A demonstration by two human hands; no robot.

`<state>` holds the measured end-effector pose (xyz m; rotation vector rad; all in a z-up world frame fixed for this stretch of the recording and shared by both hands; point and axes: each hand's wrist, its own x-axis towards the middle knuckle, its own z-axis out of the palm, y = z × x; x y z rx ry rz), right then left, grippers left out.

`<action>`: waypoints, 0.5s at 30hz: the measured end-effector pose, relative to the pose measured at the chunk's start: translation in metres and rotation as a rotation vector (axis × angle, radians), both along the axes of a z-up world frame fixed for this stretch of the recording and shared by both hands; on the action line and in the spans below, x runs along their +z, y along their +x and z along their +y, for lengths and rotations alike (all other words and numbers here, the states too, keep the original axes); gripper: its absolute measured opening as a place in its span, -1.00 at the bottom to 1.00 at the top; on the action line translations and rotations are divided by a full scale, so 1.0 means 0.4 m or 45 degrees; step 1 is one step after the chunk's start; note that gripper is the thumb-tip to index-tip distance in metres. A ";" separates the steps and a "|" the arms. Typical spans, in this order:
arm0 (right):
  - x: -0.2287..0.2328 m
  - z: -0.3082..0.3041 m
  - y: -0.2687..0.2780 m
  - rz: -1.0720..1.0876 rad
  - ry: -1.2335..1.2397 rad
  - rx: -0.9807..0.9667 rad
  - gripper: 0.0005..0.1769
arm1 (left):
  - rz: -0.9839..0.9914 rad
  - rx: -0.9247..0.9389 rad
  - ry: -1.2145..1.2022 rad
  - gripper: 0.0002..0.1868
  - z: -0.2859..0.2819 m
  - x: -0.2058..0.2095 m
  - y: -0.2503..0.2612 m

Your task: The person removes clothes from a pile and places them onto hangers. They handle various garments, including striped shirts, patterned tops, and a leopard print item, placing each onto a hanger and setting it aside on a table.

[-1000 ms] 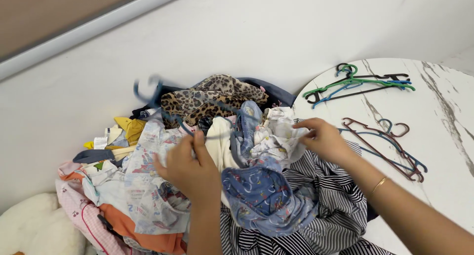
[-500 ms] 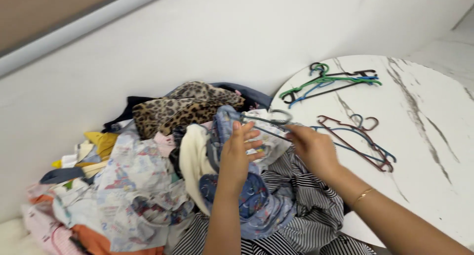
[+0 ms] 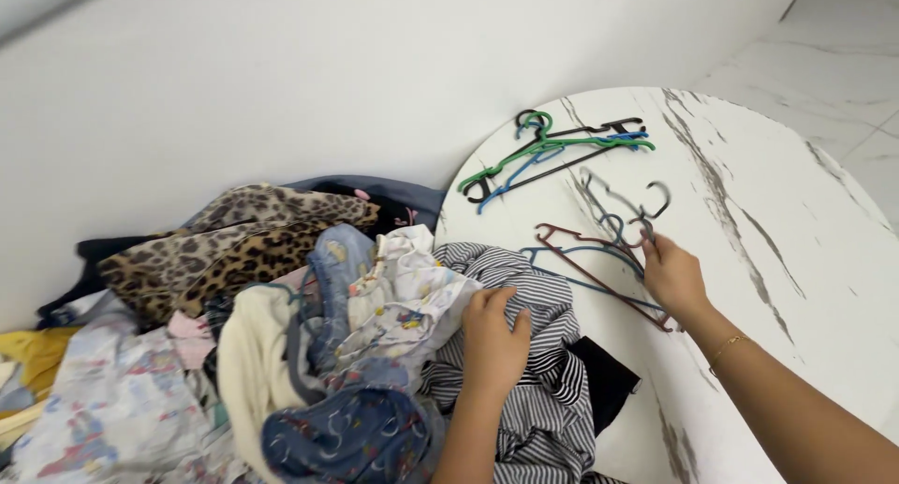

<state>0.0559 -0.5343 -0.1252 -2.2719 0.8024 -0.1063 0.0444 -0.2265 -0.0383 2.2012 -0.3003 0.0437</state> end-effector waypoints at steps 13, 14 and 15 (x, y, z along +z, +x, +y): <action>-0.041 0.016 -0.013 0.079 -0.837 0.413 -0.53 | -0.232 -0.135 0.442 -0.47 -0.149 -0.044 0.042; -0.039 0.023 -0.014 0.101 -0.827 0.406 -0.58 | -0.248 -0.163 0.479 -0.46 -0.164 -0.058 0.047; -0.038 0.027 -0.014 0.124 -0.817 0.398 -0.63 | -0.264 -0.192 0.516 -0.45 -0.176 -0.073 0.053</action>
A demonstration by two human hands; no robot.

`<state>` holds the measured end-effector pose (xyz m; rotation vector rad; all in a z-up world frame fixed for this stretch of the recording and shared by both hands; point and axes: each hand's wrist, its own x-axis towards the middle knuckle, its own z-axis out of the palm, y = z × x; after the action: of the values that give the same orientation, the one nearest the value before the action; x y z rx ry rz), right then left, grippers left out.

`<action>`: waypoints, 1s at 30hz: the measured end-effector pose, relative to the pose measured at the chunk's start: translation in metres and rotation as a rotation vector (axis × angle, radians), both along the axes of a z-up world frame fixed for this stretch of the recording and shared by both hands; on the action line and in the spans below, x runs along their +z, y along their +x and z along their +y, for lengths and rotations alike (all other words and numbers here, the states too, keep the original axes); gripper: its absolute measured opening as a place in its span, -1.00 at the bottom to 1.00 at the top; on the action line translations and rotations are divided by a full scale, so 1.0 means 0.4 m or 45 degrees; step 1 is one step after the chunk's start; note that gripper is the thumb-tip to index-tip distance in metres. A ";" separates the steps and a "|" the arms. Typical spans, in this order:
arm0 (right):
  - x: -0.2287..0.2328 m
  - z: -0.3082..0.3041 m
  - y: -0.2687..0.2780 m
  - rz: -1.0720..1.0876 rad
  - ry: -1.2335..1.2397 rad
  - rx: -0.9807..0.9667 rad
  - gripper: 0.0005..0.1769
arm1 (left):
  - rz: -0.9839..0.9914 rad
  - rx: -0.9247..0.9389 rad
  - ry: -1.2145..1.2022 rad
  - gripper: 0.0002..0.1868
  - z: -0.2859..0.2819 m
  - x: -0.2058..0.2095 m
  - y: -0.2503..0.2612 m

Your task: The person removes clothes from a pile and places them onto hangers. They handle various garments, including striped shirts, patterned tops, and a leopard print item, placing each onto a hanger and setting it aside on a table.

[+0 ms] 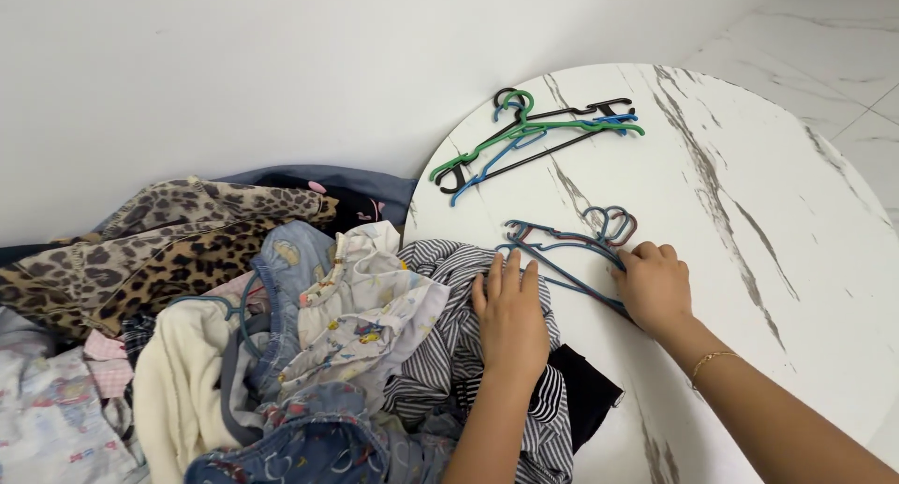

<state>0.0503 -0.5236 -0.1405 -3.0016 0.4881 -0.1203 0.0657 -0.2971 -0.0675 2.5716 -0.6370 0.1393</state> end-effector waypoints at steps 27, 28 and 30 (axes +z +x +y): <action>-0.024 -0.459 0.146 -0.458 -0.035 -0.008 -0.55 | 0.634 0.090 0.339 -0.17 -0.059 -0.089 0.112; -0.001 -0.404 0.151 -0.466 -0.008 0.059 -0.58 | 0.644 0.076 0.336 -0.15 -0.055 -0.085 0.102; 0.060 -0.286 0.163 -0.476 0.010 0.172 -0.59 | 0.647 0.056 0.315 -0.13 -0.055 -0.065 0.093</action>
<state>0.1153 -0.6380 -0.1167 -2.8905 0.2448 -0.6497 0.1028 -0.3193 -0.0935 2.6931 -0.4214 -0.5949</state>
